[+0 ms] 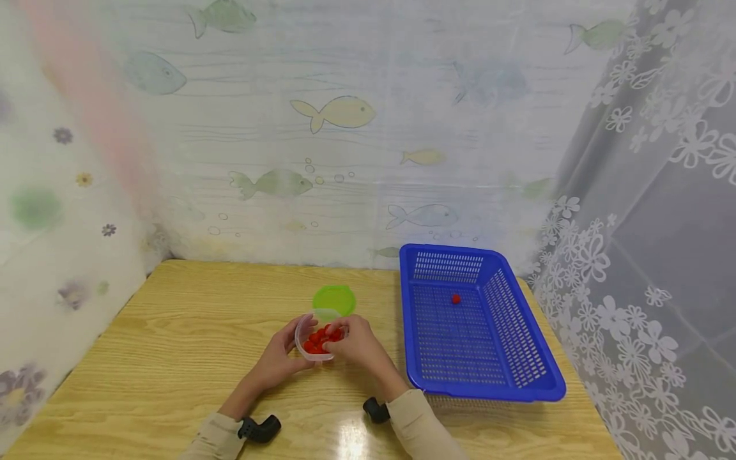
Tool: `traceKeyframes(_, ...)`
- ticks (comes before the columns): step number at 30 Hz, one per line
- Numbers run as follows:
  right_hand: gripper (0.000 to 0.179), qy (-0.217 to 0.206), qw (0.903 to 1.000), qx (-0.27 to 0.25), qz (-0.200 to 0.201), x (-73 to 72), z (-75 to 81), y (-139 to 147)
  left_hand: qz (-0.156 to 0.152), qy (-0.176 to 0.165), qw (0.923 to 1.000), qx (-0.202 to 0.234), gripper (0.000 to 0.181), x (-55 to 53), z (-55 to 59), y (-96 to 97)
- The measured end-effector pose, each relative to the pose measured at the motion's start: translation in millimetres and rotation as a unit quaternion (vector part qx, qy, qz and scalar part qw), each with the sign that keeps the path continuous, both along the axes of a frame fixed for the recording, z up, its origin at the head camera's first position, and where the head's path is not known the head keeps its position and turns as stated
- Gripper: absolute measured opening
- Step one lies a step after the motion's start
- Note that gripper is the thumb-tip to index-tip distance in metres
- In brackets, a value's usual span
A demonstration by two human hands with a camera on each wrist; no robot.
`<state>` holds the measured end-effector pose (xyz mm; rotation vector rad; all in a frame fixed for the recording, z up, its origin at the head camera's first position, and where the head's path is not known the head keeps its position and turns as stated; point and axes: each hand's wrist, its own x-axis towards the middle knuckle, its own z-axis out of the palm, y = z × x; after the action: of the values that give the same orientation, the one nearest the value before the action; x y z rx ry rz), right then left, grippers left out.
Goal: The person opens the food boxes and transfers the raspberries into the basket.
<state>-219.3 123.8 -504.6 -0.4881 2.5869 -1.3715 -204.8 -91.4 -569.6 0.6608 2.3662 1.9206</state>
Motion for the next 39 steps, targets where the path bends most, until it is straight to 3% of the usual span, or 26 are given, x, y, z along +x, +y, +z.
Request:
traceKeyframes(8, 0.012, 0.016, 0.9995, 0.019, 0.021, -1.2, 0.2, -2.2, 0.005, 0.001, 1.0000, 0.001, 0.091, 0.0, -2.0, 0.2)
traceKeyframes(17, 0.018, 0.025, 0.9997, 0.000, 0.007, 3.2, -6.0, -5.7, 0.008, 0.002, 0.9999, 0.006, 0.089, -0.1, -4.1, -0.8)
traceKeyframes(29, 0.011, -0.015, 0.9974, 0.052, 0.049, -4.2, 5.3, 1.0, 0.001, 0.003, 1.0000, -0.001, 0.090, 1.5, -2.7, 1.9)
traceKeyframes(33, 0.010, -0.010, 0.9985, 0.025, 0.048, -4.5, 0.6, 0.1, 0.002, 0.004, 1.0000, 0.001, 0.090, 1.5, -2.9, 1.8)
traceKeyframes(39, 0.015, 0.012, 0.9958, -0.069, 0.059, -1.2, -6.6, -2.3, 0.008, -0.002, 0.9999, 0.008, 0.091, 0.4, -1.5, 1.7)
